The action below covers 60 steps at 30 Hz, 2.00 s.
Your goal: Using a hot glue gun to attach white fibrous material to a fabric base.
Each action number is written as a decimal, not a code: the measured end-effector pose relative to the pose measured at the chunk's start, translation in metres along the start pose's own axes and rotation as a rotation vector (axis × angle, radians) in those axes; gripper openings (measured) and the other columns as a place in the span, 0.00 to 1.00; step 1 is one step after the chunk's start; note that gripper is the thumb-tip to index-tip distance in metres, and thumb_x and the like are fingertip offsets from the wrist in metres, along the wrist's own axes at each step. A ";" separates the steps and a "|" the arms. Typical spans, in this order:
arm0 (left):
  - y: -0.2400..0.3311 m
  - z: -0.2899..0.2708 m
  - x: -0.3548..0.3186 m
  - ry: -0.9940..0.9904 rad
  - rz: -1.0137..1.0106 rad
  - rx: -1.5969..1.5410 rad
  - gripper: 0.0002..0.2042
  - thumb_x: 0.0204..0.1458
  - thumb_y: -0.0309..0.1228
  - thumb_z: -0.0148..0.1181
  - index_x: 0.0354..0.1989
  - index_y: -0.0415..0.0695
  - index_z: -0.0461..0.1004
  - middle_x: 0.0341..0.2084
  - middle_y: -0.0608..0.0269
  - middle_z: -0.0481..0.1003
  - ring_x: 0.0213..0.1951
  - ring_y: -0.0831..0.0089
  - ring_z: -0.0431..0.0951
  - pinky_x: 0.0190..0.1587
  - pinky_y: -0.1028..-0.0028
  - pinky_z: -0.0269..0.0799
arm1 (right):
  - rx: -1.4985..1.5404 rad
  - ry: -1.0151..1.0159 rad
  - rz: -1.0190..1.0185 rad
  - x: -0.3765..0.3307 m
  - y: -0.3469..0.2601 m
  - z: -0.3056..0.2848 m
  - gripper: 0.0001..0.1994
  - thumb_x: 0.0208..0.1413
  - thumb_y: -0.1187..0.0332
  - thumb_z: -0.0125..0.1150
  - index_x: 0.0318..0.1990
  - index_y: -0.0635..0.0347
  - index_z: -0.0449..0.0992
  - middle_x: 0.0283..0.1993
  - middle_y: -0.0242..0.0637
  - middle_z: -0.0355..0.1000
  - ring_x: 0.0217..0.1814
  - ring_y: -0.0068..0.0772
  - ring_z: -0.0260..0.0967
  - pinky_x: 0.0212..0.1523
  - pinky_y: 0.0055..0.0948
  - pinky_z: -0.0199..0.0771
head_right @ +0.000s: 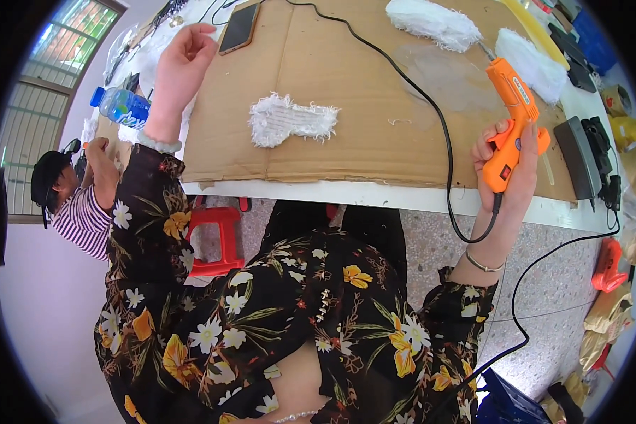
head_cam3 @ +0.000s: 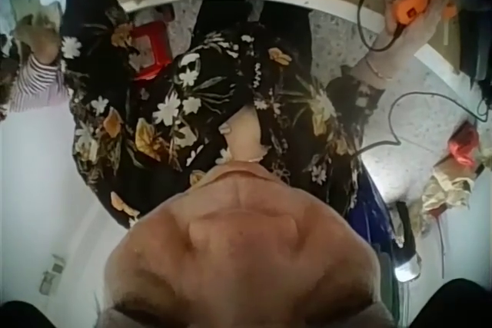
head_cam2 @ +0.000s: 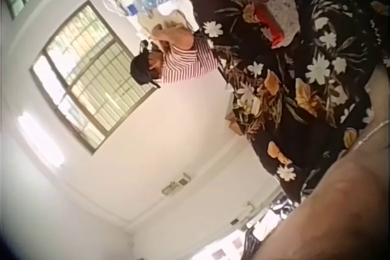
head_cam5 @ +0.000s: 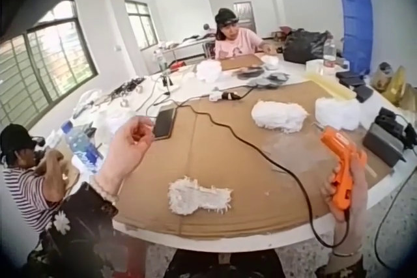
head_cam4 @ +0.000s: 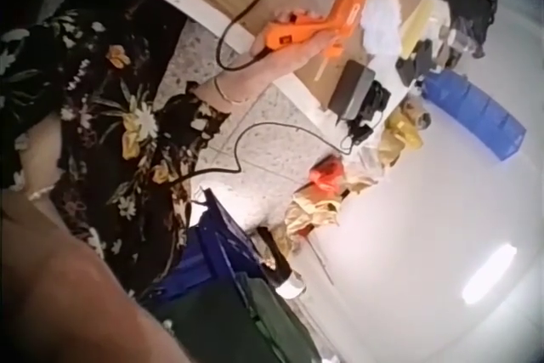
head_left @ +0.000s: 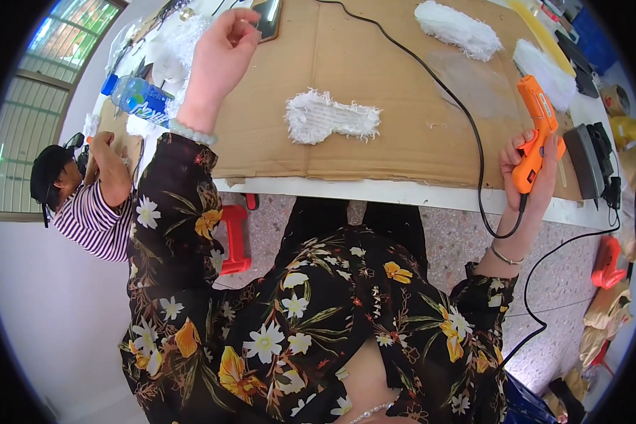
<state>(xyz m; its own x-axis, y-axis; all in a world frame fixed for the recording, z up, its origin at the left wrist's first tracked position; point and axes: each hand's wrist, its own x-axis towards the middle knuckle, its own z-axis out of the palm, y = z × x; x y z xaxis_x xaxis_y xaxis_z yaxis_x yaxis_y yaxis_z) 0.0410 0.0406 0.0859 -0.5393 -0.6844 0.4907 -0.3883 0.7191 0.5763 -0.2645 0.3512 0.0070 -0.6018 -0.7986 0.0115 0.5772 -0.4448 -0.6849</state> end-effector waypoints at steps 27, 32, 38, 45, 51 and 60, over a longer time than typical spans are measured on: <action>0.041 0.043 -0.065 -0.520 0.518 0.305 0.24 0.44 0.32 0.67 0.52 0.46 0.70 0.38 0.56 0.78 0.51 0.58 0.73 0.58 0.59 0.62 | -0.293 0.159 -0.042 0.002 0.012 0.016 0.19 0.64 0.49 0.46 0.36 0.58 0.68 0.27 0.36 0.67 0.23 0.21 0.58 0.25 0.21 0.54; 0.048 0.037 -0.055 -0.448 0.331 0.077 0.22 0.47 0.31 0.64 0.53 0.48 0.71 0.38 0.58 0.78 0.46 0.60 0.76 0.50 0.65 0.69 | -0.328 0.136 -0.037 0.001 0.011 0.013 0.19 0.64 0.50 0.46 0.36 0.58 0.68 0.27 0.35 0.67 0.23 0.22 0.58 0.26 0.21 0.54; 0.017 0.042 -0.028 -0.373 0.151 -0.087 0.19 0.52 0.38 0.60 0.51 0.44 0.73 0.36 0.55 0.78 0.34 0.55 0.78 0.40 0.63 0.74 | -0.328 0.133 -0.040 0.005 0.007 0.011 0.19 0.64 0.49 0.47 0.36 0.59 0.68 0.27 0.35 0.66 0.23 0.22 0.58 0.26 0.21 0.55; 0.012 0.030 -0.037 -0.507 0.152 0.240 0.20 0.44 0.44 0.65 0.42 0.43 0.79 0.36 0.54 0.78 0.39 0.53 0.78 0.41 0.61 0.74 | -0.311 0.277 -0.079 -0.006 0.005 0.030 0.18 0.64 0.52 0.50 0.39 0.61 0.69 0.29 0.36 0.69 0.24 0.26 0.63 0.24 0.22 0.63; 0.018 0.034 -0.046 -0.571 0.100 0.353 0.21 0.36 0.43 0.71 0.36 0.43 0.77 0.33 0.55 0.76 0.40 0.55 0.76 0.43 0.63 0.72 | -0.309 0.153 -0.078 -0.010 0.011 0.018 0.17 0.64 0.54 0.51 0.42 0.62 0.69 0.31 0.36 0.70 0.27 0.28 0.67 0.25 0.24 0.67; 0.036 0.033 -0.050 -0.575 -0.058 0.260 0.28 0.36 0.35 0.72 0.49 0.48 0.69 0.34 0.52 0.73 0.40 0.55 0.76 0.43 0.64 0.71 | -0.301 0.119 -0.060 -0.003 0.008 0.013 0.17 0.64 0.53 0.49 0.40 0.61 0.68 0.32 0.37 0.70 0.26 0.29 0.66 0.25 0.25 0.66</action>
<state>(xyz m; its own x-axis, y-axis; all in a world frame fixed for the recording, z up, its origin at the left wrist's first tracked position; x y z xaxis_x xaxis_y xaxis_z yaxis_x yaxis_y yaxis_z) 0.0292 0.1051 0.0601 -0.7990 -0.6013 -0.0077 -0.5591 0.7379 0.3780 -0.2512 0.3447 0.0110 -0.7003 -0.7137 -0.0142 0.3601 -0.3361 -0.8703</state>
